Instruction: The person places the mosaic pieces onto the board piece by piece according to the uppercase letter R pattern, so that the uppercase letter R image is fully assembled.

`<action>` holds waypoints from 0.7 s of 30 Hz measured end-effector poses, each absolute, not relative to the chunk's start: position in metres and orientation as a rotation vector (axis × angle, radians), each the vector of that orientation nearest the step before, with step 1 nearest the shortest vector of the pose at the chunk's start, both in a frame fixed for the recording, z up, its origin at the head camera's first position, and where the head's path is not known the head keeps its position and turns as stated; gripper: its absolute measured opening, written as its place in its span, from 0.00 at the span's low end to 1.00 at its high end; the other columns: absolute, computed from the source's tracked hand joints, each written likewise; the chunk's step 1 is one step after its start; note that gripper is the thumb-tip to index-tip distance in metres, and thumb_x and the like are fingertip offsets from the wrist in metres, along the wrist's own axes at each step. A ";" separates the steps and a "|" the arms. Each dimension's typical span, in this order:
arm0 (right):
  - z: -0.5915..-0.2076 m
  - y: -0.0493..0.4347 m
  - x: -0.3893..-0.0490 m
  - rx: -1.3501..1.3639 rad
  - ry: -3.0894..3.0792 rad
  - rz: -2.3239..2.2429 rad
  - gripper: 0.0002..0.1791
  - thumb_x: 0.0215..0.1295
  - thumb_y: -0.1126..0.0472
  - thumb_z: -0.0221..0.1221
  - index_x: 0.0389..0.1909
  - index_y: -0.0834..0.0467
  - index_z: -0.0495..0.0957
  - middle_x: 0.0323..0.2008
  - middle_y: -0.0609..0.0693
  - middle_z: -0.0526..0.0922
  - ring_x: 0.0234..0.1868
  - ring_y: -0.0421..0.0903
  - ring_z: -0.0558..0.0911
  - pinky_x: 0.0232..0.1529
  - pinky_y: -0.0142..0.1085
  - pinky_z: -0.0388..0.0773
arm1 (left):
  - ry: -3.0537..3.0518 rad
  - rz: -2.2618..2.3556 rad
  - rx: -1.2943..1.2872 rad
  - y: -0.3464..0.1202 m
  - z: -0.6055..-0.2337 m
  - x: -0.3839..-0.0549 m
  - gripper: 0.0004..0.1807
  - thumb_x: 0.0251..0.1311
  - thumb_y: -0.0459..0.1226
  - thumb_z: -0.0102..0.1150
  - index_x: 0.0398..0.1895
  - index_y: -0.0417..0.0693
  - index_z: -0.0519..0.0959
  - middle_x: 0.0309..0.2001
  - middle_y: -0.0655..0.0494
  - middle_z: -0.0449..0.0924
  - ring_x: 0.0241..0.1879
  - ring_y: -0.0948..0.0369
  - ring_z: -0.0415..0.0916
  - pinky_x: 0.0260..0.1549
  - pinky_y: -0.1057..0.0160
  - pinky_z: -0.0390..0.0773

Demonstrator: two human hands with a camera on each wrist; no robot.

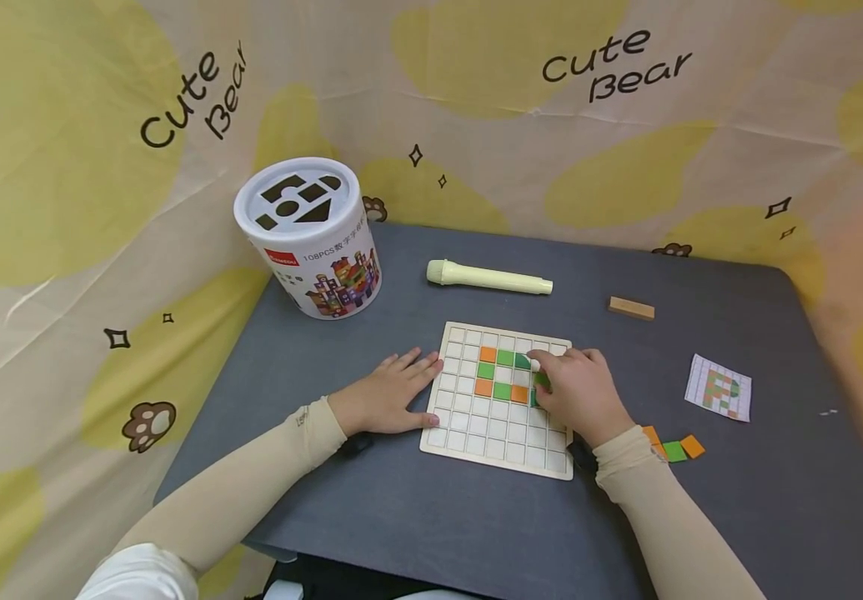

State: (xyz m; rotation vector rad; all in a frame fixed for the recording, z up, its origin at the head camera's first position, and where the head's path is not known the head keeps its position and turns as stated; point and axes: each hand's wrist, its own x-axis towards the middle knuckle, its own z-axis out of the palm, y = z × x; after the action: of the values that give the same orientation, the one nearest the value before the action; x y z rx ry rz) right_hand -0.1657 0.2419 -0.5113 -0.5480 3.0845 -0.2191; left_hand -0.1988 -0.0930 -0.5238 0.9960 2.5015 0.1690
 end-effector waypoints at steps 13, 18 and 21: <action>-0.517 0.240 -0.167 -0.592 3.109 -0.229 0.28 0.59 0.61 0.76 0.62 0.58 0.85 0.38 0.47 0.91 0.39 0.52 0.83 0.57 0.63 0.74 | 2.505 0.157 0.995 -0.092 -0.523 -0.199 0.54 0.73 0.70 0.48 0.89 0.52 0.44 0.87 0.55 0.41 0.85 0.50 0.34 0.80 0.43 0.42; -0.516 0.241 -0.169 -0.592 3.094 -0.233 0.27 0.60 0.61 0.75 0.62 0.58 0.85 0.40 0.47 0.91 0.40 0.52 0.84 0.58 0.63 0.73 | 2.511 0.155 0.998 -0.092 -0.524 -0.199 0.54 0.73 0.70 0.48 0.89 0.52 0.45 0.87 0.55 0.42 0.85 0.50 0.34 0.80 0.44 0.42; -0.515 0.241 -0.169 -0.598 3.089 -0.232 0.27 0.61 0.61 0.74 0.62 0.58 0.85 0.39 0.47 0.91 0.40 0.53 0.84 0.58 0.63 0.73 | 2.514 0.157 1.000 -0.092 -0.525 -0.199 0.54 0.73 0.70 0.48 0.89 0.51 0.45 0.87 0.55 0.42 0.85 0.50 0.35 0.80 0.44 0.42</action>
State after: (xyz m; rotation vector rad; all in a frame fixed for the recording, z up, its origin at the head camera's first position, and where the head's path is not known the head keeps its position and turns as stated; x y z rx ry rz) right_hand -0.1688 0.2410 -0.5149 -0.5980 3.0893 -0.2318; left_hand -0.1990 -0.0919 -0.5251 0.9997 2.5145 0.1572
